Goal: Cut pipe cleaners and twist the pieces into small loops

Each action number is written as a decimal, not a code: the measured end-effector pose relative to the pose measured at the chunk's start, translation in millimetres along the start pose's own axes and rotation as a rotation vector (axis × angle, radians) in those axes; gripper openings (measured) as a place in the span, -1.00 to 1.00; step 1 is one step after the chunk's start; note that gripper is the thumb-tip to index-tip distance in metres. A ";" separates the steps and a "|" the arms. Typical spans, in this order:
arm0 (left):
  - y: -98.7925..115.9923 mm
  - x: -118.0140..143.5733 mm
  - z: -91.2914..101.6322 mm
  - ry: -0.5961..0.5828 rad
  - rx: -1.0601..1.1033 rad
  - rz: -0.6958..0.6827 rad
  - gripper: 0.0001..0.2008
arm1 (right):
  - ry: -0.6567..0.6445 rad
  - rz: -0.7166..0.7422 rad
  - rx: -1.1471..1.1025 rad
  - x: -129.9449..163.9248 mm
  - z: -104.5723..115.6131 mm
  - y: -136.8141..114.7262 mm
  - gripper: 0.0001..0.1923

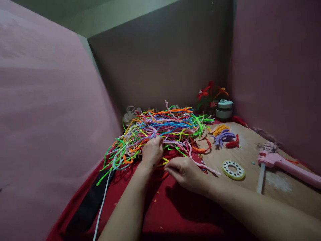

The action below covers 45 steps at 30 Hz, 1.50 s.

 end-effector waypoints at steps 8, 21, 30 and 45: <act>9.2 11.1 -6.6 0.015 0.051 -0.092 -0.76 | 0.129 -0.086 -0.091 -5.7 18.9 8.1 -0.82; 9.8 17.6 27.0 0.314 0.217 -0.090 -0.87 | 0.247 -0.280 0.199 -57.7 53.8 27.4 -0.81; -3.1 15.1 21.1 0.372 0.277 -0.037 -0.85 | 0.000 -0.333 0.710 -96.0 18.7 50.7 -0.78; -48.8 -4.5 4.3 0.180 0.334 0.222 -0.61 | 0.498 -0.673 -0.941 -32.5 83.0 68.8 -0.88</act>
Point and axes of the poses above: each hand's wrist, its own x-axis away from the middle knuckle, its own z-axis out of the back of the hand, y = z × x, the point moved 8 cm from there along -x, towards the middle knuckle, and after that the axes turned 6 degrees about x, right-handed, at the moved point
